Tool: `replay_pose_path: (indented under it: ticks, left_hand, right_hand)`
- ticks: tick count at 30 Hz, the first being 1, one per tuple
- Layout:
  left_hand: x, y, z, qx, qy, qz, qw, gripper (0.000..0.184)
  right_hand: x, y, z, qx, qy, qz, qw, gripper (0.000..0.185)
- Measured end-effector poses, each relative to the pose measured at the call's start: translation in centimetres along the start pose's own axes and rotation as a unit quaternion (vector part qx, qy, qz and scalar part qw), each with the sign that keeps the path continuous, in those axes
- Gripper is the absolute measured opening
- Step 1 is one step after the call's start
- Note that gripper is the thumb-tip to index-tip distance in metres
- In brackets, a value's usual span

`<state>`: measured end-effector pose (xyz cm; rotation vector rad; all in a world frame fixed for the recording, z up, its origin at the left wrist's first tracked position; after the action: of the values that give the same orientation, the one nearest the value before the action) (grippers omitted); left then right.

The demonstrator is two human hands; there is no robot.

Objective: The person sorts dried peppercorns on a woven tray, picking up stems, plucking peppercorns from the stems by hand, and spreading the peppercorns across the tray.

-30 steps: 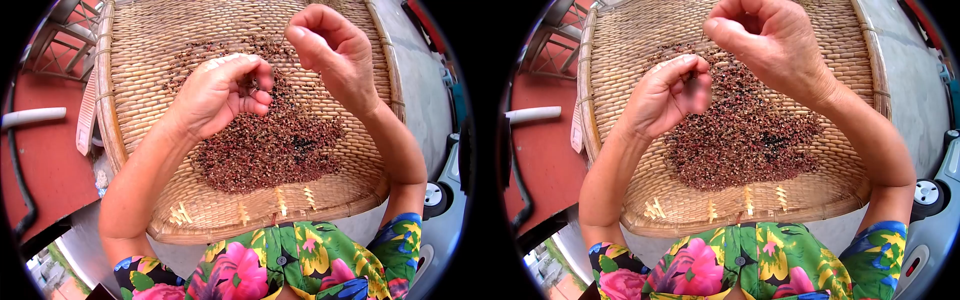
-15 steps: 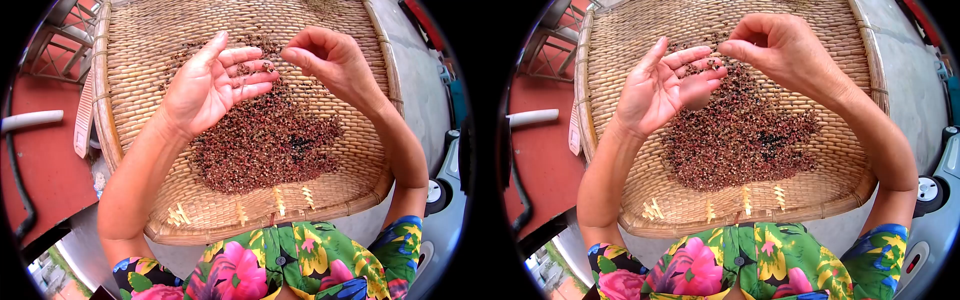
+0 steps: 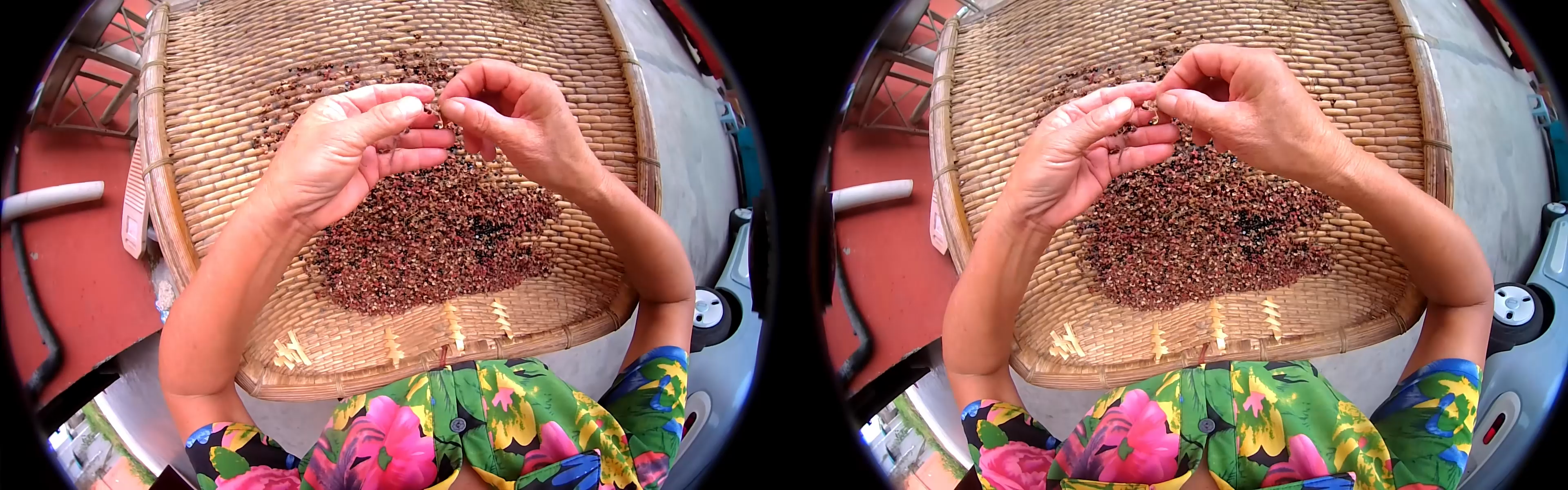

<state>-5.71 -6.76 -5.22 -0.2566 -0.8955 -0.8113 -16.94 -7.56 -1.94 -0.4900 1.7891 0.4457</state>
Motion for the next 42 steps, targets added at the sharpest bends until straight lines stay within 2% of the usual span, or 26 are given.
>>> replay_pose_path:
  ticks: [7,16,18,27,29,36,42]
  left_hand:
    - [0.0,0.1,-0.3,0.023,0.021,0.023,0.999,0.017]
    - [0.4,0.3,-0.3,0.029,-0.001,0.028,0.999,0.017]
    - [0.4,0.3,-0.2,0.031,-0.009,0.026,0.999,0.017]
    - [0.2,0.2,0.2,0.016,-0.016,0.018,1.000,0.018]
    - [0.2,0.3,0.2,0.018,-0.017,0.019,1.000,0.018]
    - [0.0,0.2,0.4,0.001,-0.011,0.010,1.000,0.017]
    - [-0.5,0.1,0.5,0.019,0.004,0.002,1.000,0.018]
  right_hand:
    - [-0.5,0.2,0.1,0.013,-0.014,-0.041,0.999,0.016]
    - [-0.7,0.3,-0.6,0.029,-0.071,-0.013,0.997,0.019]
    - [-1.4,0.4,-0.4,0.022,-0.025,-0.034,0.999,0.018]
    - [-1.2,0.5,0.2,-0.019,-0.034,-0.025,0.999,0.015]
    - [-1.0,0.5,0.1,-0.003,0.003,-0.020,1.000,0.014]
    - [-1.6,0.6,0.1,0.000,0.000,-0.047,0.999,0.015]
    - [-1.0,0.7,0.1,0.033,-0.057,-0.016,0.998,0.013]
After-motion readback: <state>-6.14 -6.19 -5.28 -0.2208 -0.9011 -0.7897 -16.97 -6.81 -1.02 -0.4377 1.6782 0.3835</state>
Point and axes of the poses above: each hand's wrist, its own y-axis away from the middle knuckle, its own z-axis out of the palm, x = y × z, the point moved 8 cm from there along -y, towards the middle knuckle, and after that the axes turned 9 degrees about -x, right-handed, at the moved point
